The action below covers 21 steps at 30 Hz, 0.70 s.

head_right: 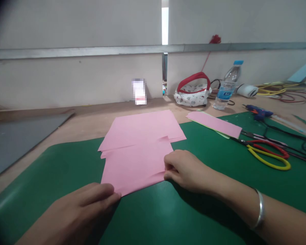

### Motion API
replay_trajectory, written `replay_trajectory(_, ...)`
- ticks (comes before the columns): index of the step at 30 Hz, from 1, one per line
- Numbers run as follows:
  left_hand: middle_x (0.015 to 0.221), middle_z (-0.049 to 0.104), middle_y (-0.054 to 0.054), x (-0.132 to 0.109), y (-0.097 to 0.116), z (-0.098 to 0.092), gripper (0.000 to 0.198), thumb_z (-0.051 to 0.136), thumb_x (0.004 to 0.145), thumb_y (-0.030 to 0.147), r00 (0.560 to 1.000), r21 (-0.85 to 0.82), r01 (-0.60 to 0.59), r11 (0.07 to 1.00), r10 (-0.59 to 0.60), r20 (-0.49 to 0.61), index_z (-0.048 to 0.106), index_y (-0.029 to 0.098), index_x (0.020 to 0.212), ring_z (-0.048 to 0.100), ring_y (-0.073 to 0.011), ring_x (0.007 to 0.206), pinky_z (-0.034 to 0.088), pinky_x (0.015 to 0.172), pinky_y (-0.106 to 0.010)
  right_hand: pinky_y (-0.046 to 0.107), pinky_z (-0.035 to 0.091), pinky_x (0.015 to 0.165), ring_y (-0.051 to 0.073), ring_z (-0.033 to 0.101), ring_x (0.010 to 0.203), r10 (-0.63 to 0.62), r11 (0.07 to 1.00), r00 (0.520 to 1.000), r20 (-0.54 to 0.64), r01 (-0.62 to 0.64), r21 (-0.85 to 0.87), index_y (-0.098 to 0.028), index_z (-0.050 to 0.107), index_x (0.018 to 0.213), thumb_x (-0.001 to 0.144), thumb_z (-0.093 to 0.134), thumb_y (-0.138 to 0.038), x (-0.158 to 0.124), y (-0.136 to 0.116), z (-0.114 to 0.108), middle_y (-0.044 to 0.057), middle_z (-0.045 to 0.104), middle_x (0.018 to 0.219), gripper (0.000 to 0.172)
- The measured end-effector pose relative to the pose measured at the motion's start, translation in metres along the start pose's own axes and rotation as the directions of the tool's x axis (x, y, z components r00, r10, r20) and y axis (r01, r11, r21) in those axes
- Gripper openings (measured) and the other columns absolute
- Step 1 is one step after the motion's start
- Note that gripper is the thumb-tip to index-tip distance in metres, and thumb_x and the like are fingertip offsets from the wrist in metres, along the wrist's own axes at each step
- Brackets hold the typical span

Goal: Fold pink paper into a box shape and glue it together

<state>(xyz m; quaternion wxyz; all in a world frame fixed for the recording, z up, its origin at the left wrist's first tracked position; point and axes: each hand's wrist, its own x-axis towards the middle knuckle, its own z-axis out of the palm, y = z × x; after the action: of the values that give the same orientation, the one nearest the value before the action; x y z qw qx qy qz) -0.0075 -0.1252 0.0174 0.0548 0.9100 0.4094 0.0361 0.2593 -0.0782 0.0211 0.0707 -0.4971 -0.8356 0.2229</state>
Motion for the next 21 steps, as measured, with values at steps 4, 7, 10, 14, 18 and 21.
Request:
replay_trajectory(4,0.079,0.064,-0.001,-0.008,-0.003,0.011,0.029,0.037,0.095,0.025,0.989,0.213,-0.129,0.969,0.142,-0.048,0.065,0.02,0.089,0.056,-0.0144,0.062,0.041,0.052,-0.027,0.023,0.03,0.057,0.013,0.047,0.065,-0.003,1.0,1.0,-0.003,0.003,0.006,-0.016,0.054,0.068,0.082,0.06,-0.022,0.001,0.0,0.0,0.0,0.059,0.07,0.016)
replay_trajectory(7,0.098,0.068,-0.005,-0.015,-0.001,0.02,0.038,0.033,0.097,0.035,0.981,0.35,-0.118,0.929,0.164,-0.103,0.055,0.016,0.122,0.059,-0.0176,0.073,0.046,0.063,-0.03,0.023,0.03,0.057,0.012,0.047,0.065,-0.001,1.0,1.0,-0.003,0.001,0.003,-0.016,0.054,0.068,0.081,0.06,-0.022,0.002,0.0,0.0,0.0,0.058,0.07,0.016)
replay_trajectory(10,0.099,0.068,-0.003,-0.012,0.007,0.021,0.049,0.034,0.095,0.046,0.99,0.375,-0.121,0.919,0.141,-0.026,0.045,0.018,0.133,0.058,-0.0192,0.075,0.046,0.063,-0.032,0.023,0.03,0.058,0.012,0.047,0.065,-0.012,1.0,1.0,-0.009,0.012,-0.008,-0.016,0.054,0.068,0.081,0.059,-0.022,0.001,0.001,0.0,0.0,0.059,0.07,0.015)
replay_trajectory(14,0.085,0.065,-0.004,0.003,0.022,0.015,0.06,0.03,0.092,0.055,0.996,0.313,-0.085,0.946,0.077,0.038,0.038,0.019,0.139,0.057,-0.0198,0.069,0.043,0.055,-0.032,0.024,0.029,0.058,0.012,0.047,0.063,-0.023,0.999,0.999,-0.029,0.022,-0.036,-0.016,0.054,0.067,0.084,0.056,-0.026,0.002,0.001,0.002,0.0,0.059,0.069,0.019)
replay_trajectory(18,0.082,0.064,-0.005,0.013,0.033,0.013,0.062,0.035,0.089,0.059,0.998,0.327,-0.038,0.944,0.022,0.053,0.04,0.021,0.138,0.057,-0.0219,0.068,0.043,0.054,-0.033,0.024,0.029,0.057,0.013,0.048,0.065,-0.034,0.998,0.998,-0.049,0.031,-0.061,-0.016,0.056,0.068,0.085,0.055,-0.028,0.003,0.001,0.004,0.001,0.061,0.07,0.021)
replay_trajectory(21,0.084,0.065,-0.004,0.011,0.037,0.017,0.061,0.043,0.087,0.057,0.999,0.328,0.005,0.945,-0.02,0.044,0.045,0.018,0.135,0.057,-0.0216,0.069,0.044,0.054,-0.034,0.024,0.029,0.058,0.013,0.05,0.067,-0.038,0.998,0.998,-0.052,0.035,-0.046,-0.016,0.056,0.07,0.085,0.055,-0.027,0.002,0.002,0.005,0.001,0.062,0.072,0.018)
